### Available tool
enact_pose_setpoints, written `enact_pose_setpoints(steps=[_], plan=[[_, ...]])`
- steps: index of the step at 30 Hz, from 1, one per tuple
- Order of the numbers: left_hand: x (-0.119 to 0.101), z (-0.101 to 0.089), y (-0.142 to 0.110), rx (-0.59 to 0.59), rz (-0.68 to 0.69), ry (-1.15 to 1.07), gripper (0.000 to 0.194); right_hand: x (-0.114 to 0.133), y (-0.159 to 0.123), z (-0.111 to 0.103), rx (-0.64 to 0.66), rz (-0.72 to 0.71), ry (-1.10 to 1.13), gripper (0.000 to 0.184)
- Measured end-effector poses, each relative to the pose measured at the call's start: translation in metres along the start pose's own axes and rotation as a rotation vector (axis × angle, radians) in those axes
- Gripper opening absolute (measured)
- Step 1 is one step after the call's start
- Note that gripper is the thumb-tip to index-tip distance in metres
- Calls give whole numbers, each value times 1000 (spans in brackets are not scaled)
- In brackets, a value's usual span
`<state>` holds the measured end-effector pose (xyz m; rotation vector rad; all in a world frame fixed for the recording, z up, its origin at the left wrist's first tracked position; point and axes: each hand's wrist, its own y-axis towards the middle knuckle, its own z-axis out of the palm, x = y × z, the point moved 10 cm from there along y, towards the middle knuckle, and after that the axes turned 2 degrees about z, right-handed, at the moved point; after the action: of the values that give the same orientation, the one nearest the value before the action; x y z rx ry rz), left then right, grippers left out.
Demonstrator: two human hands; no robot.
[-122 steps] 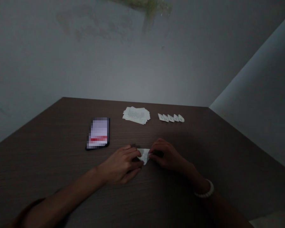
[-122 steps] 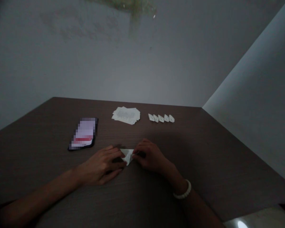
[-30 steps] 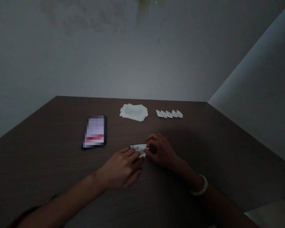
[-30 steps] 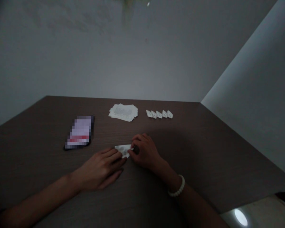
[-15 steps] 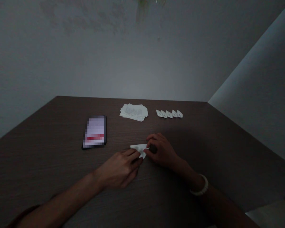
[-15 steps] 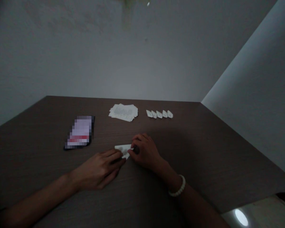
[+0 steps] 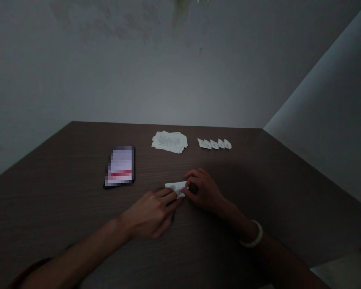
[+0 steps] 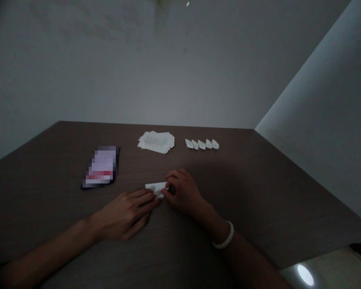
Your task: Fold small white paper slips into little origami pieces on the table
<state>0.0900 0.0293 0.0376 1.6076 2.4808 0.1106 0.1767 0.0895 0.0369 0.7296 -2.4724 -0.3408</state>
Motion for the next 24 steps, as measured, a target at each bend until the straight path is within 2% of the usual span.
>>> enact_pose_setpoints(steps=[9, 16, 24], plan=[[1, 1, 2, 38, -28, 34, 34, 2, 0, 1, 13, -10, -6, 11], [1, 3, 1, 44, -34, 49, 35, -3, 0, 0, -5, 38, -16, 11], [1, -2, 3, 19, -50, 25, 31, -18, -1, -11, -23, 56, -6, 10]])
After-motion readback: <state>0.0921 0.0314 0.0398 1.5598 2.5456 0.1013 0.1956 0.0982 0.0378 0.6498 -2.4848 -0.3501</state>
